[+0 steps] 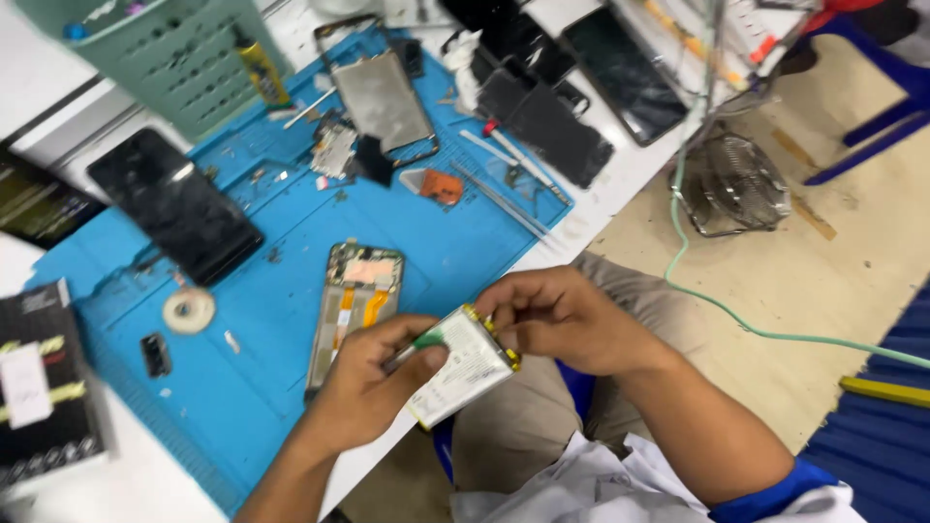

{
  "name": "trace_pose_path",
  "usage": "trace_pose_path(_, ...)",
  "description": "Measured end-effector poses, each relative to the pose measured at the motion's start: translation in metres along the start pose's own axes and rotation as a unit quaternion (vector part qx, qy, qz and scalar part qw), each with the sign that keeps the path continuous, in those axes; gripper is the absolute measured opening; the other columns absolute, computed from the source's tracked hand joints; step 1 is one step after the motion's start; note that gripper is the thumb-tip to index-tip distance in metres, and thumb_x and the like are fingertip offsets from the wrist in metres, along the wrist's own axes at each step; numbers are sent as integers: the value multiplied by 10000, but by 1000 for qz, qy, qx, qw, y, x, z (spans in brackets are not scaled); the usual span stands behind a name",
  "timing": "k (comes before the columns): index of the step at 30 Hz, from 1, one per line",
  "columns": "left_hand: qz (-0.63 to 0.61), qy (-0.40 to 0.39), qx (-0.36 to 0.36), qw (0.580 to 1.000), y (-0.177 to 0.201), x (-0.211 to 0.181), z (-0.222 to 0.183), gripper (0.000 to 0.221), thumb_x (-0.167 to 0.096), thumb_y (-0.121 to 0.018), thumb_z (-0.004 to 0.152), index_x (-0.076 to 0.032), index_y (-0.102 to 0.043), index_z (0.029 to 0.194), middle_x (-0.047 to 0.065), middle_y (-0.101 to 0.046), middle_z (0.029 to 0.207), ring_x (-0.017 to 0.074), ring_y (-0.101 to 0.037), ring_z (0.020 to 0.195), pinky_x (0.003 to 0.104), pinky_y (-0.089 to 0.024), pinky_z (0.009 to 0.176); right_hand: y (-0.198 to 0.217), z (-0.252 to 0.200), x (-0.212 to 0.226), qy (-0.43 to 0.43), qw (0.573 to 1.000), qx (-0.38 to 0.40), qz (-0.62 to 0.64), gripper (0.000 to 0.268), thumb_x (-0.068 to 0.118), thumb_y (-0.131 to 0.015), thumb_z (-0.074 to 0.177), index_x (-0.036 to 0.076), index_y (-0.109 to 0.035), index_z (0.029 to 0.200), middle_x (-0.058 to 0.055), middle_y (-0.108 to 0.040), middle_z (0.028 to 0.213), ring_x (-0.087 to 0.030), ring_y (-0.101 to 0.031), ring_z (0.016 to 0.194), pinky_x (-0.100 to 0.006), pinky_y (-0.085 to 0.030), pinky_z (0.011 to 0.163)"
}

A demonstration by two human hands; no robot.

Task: Removing a battery from a mobile phone chassis and inspecting the internal components

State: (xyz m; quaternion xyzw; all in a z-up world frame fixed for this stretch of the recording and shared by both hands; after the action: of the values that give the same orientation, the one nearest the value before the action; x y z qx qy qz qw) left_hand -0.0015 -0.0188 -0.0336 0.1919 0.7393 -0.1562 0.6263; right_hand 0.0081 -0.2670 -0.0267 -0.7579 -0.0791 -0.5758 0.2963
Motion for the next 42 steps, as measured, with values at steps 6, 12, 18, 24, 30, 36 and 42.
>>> trace_pose_path(6,-128,-91,-7,988,-5,-13,-5,234,-87,-656,996,11,-728,1196,56,-736,860,96,-568,872,290,-535,781,7,6,-29,73,996,-35,47,289,-64,-701,796,-154,-685,1070,-128,-668,767,-126,-625,669,-223,-503,575)
trace_pose_path(12,-127,-84,-5,988,-1,-10,-4,243,-87,-655,992,17,-728,1199,92,-759,877,104,-575,872,300,-541,780,-6,5,-19,78,994,-44,54,271,-86,-674,802,-151,-685,1065,-118,-648,784,-127,-608,698,-217,-486,588)
trace_pose_path(18,-121,-98,1,988,1,-7,-5,248,-84,-641,1002,14,-718,1217,137,-763,888,133,-588,882,329,-549,796,-14,5,-12,80,992,-27,89,286,-57,-693,812,-164,-664,1075,-139,-645,760,-131,-596,683,-208,-450,569)
trace_pose_path(24,-116,-107,3,987,0,-8,-6,272,-112,-665,995,-1,-717,1237,126,-771,901,121,-597,899,330,-550,805,-14,-2,-12,78,993,-35,75,277,-78,-691,821,-162,-670,1084,-160,-675,802,-139,-618,713,-211,-478,599)
trace_pose_path(30,-110,-124,13,986,2,-2,-7,270,-93,-659,993,7,-711,1239,151,-775,934,155,-609,952,370,-558,829,-17,-10,-6,101,994,-37,21,298,-93,-709,821,-170,-683,1108,-167,-712,844,-148,-660,771,-230,-531,652)
trace_pose_path(36,-111,-125,14,986,1,-5,-7,278,-97,-657,995,-1,-711,1250,156,-779,950,156,-622,947,371,-567,821,-9,-13,-11,109,993,-34,-2,313,-89,-709,825,-179,-681,1124,-179,-713,858,-161,-668,796,-254,-559,679)
trace_pose_path(42,-111,-134,14,985,2,-5,-8,276,-87,-658,989,5,-716,1243,161,-778,920,147,-618,907,351,-566,777,-10,-12,-9,102,994,-35,-8,323,-73,-709,830,-182,-673,1131,-178,-703,846,-159,-660,779,-252,-561,668)
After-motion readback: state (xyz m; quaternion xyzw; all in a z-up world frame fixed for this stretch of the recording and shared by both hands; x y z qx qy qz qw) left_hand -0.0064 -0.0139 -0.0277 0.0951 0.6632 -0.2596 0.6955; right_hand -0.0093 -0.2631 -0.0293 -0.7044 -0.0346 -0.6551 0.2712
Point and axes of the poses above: each hand's wrist, its own z-axis towards the middle knuckle, its own y-axis out of the back of the hand, x = y × z, the point moved 1 cm from there along z, towards the middle knuckle
